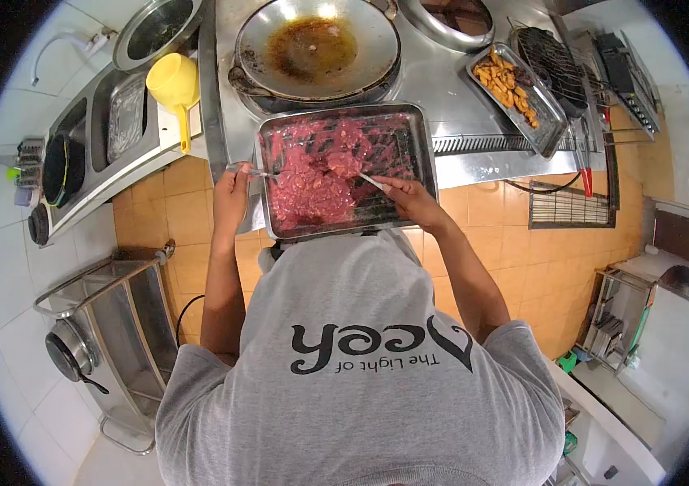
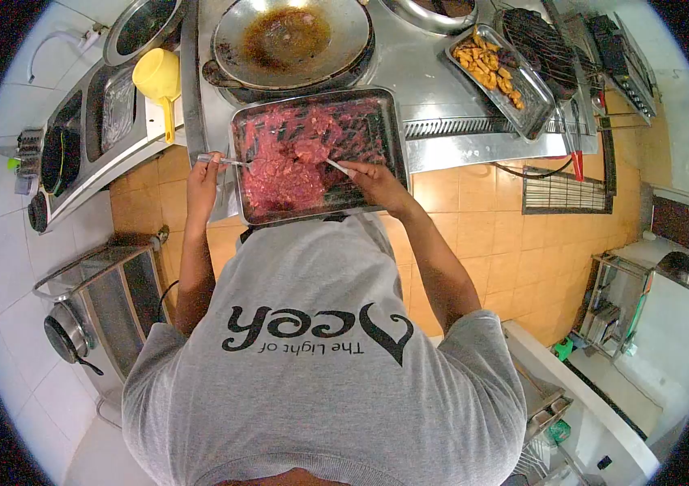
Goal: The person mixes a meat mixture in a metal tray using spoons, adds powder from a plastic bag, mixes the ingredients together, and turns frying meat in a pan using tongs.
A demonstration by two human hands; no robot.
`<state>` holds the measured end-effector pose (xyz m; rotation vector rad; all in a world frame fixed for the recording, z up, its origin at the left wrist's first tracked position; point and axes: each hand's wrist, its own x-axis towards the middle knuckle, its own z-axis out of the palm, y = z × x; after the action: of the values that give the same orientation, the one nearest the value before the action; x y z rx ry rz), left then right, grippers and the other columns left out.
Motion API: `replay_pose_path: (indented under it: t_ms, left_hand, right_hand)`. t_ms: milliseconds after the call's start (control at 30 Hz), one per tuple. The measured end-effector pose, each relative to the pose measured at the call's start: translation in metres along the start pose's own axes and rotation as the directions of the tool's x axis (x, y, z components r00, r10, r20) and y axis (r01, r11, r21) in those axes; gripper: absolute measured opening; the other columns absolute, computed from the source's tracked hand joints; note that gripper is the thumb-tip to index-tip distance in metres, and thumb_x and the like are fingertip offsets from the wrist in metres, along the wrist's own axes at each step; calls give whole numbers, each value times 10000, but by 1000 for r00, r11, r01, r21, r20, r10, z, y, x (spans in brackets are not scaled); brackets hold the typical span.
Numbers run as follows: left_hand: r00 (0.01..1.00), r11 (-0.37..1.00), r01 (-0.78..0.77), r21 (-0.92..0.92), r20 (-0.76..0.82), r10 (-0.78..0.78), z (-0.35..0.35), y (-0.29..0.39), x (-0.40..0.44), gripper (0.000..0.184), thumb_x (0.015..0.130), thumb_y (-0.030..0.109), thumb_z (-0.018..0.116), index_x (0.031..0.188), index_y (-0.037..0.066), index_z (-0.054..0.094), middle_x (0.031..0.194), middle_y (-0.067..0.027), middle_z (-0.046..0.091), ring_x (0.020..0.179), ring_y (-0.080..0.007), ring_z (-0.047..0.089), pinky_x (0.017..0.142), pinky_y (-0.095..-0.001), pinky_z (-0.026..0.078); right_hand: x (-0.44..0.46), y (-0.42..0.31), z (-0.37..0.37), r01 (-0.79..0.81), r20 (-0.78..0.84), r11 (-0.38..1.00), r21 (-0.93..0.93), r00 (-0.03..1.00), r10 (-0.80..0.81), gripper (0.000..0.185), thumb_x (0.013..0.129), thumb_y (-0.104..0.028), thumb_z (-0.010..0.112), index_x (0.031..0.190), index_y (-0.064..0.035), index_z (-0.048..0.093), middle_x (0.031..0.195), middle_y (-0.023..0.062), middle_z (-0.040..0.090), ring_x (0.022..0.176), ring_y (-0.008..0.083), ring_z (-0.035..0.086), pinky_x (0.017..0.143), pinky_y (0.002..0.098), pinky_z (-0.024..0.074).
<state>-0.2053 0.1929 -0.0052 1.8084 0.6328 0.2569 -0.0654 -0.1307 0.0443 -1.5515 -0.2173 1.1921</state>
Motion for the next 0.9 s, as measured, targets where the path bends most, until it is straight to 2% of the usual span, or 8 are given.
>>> replay_pose_path:
  t_ms: [167, 267, 367, 500, 600, 667, 833, 900]
  left_hand:
    - [1000, 999, 6, 43, 2, -6, -1, -4, 0, 322, 930, 276, 479, 1008, -22, 574, 897, -74, 617, 859, -164, 597, 775, -271, 440]
    - [998, 999, -29, -26, -63, 27, 4, 2, -3, 270, 917, 227, 505, 961, -23, 596, 775, -62, 616, 750, -106, 556, 686, -240, 420]
    - [1000, 1000, -21, 7, 0, 21, 0, -2, -2, 307, 931, 263, 477, 1004, -19, 576, 893, -72, 617, 853, -159, 592, 769, -272, 438]
    - [1000, 1000, 8, 11, -11, -8, -1, -3, -3, 296, 930, 256, 479, 1003, -14, 579, 888, -71, 618, 855, -152, 587, 771, -271, 435]
    - [999, 1000, 3, 17, -38, -3, 0, 0, -1, 289, 927, 253, 483, 988, -10, 588, 848, -67, 619, 816, -137, 574, 741, -265, 429]
    - [996, 999, -29, 27, -85, 31, 3, 0, -2, 276, 920, 245, 490, 962, -5, 601, 778, -62, 622, 738, -116, 555, 681, -253, 421]
    - [995, 999, 5, 45, -99, -1, 2, 8, -6, 272, 919, 251, 494, 969, 6, 600, 784, -67, 626, 750, -113, 558, 690, -254, 422]
    - [994, 1000, 7, 10, -105, -6, 4, 6, -7, 275, 918, 256, 496, 971, 7, 600, 789, -68, 629, 759, -112, 560, 693, -256, 423]
  right_hand:
    - [3, 9, -2, 18, 2, 999, -29, 1000, -18, 357, 926, -291, 481, 1217, -90, 535, 657, -115, 438, 523, 6, 310, 475, 162, 258]
    - [4, 8, 1, 40, -6, 997, -72, 999, -41, 359, 925, -287, 484, 1217, -83, 533, 676, -117, 449, 530, 3, 315, 478, 164, 266]
    - [3, 0, 2, 26, 16, 999, -31, 1000, -25, 361, 921, -278, 493, 1220, -79, 529, 687, -112, 469, 527, 4, 324, 470, 160, 265]
    - [8, -20, -3, 20, 76, 999, 32, 997, -22, 363, 914, -265, 506, 1228, -82, 522, 682, -100, 479, 511, 12, 328, 457, 152, 258]
    - [24, -43, -8, 74, 43, 996, 46, 996, -76, 360, 918, -240, 485, 1250, -101, 500, 548, -110, 313, 426, 18, 235, 397, 186, 184]
    - [33, -70, -12, 107, 6, 994, 15, 994, -108, 355, 917, -242, 488, 1241, -99, 507, 547, -109, 321, 424, 21, 228, 399, 187, 179]
    - [106, -110, -52, 253, -12, 964, -78, 967, -255, 338, 924, -243, 473, 1231, -108, 517, 547, -98, 316, 422, 32, 199, 404, 200, 181]
    - [138, -119, -65, 228, -65, 971, -79, 970, -233, 309, 913, -230, 492, 1184, -97, 558, 555, -62, 420, 452, 40, 335, 434, 197, 281]
